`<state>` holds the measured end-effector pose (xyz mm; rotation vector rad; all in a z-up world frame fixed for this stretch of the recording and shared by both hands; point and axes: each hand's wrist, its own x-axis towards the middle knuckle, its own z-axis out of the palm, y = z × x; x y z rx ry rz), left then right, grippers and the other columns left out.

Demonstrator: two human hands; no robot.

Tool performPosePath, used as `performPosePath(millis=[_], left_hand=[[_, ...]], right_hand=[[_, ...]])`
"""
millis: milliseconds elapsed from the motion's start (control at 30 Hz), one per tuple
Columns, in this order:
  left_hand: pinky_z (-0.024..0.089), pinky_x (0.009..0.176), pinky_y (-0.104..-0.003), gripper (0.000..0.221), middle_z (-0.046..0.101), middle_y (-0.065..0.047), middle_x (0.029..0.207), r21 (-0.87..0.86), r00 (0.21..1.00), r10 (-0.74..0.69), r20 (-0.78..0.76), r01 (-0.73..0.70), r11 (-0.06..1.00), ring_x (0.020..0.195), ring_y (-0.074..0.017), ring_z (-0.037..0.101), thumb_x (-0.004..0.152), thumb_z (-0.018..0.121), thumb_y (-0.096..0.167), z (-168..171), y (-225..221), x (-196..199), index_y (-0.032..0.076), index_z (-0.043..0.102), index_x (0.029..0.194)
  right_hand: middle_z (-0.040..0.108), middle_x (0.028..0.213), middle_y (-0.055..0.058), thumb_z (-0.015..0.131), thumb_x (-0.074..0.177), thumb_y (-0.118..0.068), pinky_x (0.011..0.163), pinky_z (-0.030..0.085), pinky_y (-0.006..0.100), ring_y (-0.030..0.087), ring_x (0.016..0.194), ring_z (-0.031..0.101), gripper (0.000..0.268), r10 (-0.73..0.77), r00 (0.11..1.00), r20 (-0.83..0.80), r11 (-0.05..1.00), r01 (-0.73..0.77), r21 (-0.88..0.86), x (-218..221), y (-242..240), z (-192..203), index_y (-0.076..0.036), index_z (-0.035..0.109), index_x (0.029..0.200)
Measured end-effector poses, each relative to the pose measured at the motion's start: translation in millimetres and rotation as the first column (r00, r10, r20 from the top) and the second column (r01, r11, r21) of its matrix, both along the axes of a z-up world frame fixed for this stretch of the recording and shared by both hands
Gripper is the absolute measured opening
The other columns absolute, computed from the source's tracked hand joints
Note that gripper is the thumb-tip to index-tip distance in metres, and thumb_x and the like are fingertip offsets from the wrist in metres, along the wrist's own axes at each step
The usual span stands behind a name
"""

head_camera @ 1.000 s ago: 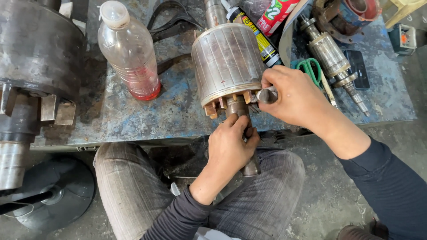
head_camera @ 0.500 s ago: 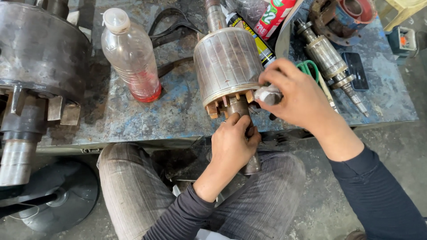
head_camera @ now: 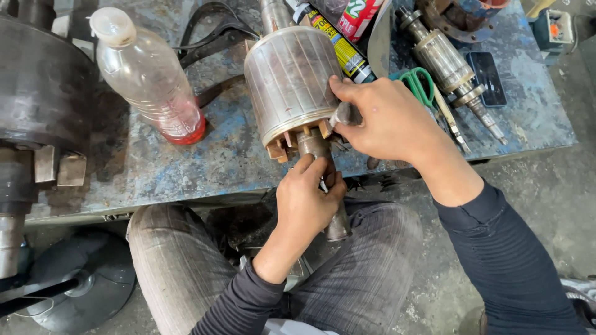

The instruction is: The person is cleaning the shaft and internal grooves of a motor rotor using a cleaning solution, a rag, and a small pointed tool.

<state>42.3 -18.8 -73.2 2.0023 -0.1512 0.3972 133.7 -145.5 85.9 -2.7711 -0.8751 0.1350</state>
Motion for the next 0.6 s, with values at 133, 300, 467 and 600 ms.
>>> performPosePath(millis=[133, 300, 467, 600], left_hand=[[0.050, 0.045, -0.041, 0.028, 0.041, 0.003, 0.073, -0.019, 1.000, -0.008, 0.002, 0.008, 1.000, 0.055, -0.0356, 0.059, 0.087, 0.072, 0.015, -3.3, 0.0, -0.2, 0.020, 0.048, 0.073], [0.049, 0.044, -0.041, 0.030, 0.042, 0.001, 0.071, -0.043, 1.000, 0.017, 0.018, -0.016, 0.999, 0.054, -0.0368, 0.058, 0.084, 0.072, 0.013, 0.5, 5.5, -1.5, 0.019, 0.048, 0.069], [0.039, 0.044, -0.040, 0.029, 0.049, -0.001, 0.076, -0.021, 1.000, -0.008, -0.013, 0.007, 1.000, 0.058, -0.0234, 0.049, 0.086, 0.077, 0.014, 1.9, 11.1, -3.2, 0.014, 0.050, 0.076], [0.037, 0.043, -0.039, 0.033, 0.047, 0.000, 0.076, 0.000, 0.996, -0.028, -0.090, 0.029, 1.000, 0.057, -0.0223, 0.046, 0.089, 0.076, 0.017, 0.6, 10.9, -4.7, 0.014, 0.047, 0.075]], right_hand=[[0.074, 0.121, 0.034, 0.075, 0.086, -0.009, 0.074, 0.060, 0.063, 0.057, 0.105, 0.070, 0.051, -0.008, 0.999, -0.041, 1.000, 0.009, 0.021, -6.3, 0.4, 9.7, 0.007, 0.071, 0.135], [0.075, 0.110, 0.034, 0.076, 0.091, -0.011, 0.067, 0.056, 0.063, 0.057, 0.088, 0.072, 0.028, -0.036, 0.996, -0.076, 0.989, 0.046, 0.142, -2.0, -8.8, 5.5, 0.001, 0.070, 0.115], [0.060, 0.118, 0.015, 0.071, 0.104, -0.026, 0.093, 0.052, 0.044, 0.029, 0.102, 0.062, 0.025, 0.139, 0.977, 0.161, 0.940, -0.182, 0.289, -7.8, -0.4, -21.5, -0.001, 0.074, 0.107], [0.053, 0.119, 0.014, 0.073, 0.106, -0.019, 0.085, 0.056, 0.042, 0.029, 0.097, 0.062, 0.024, 0.087, 0.982, 0.169, 0.943, -0.136, 0.302, -12.5, -2.6, -35.3, -0.002, 0.064, 0.120]])
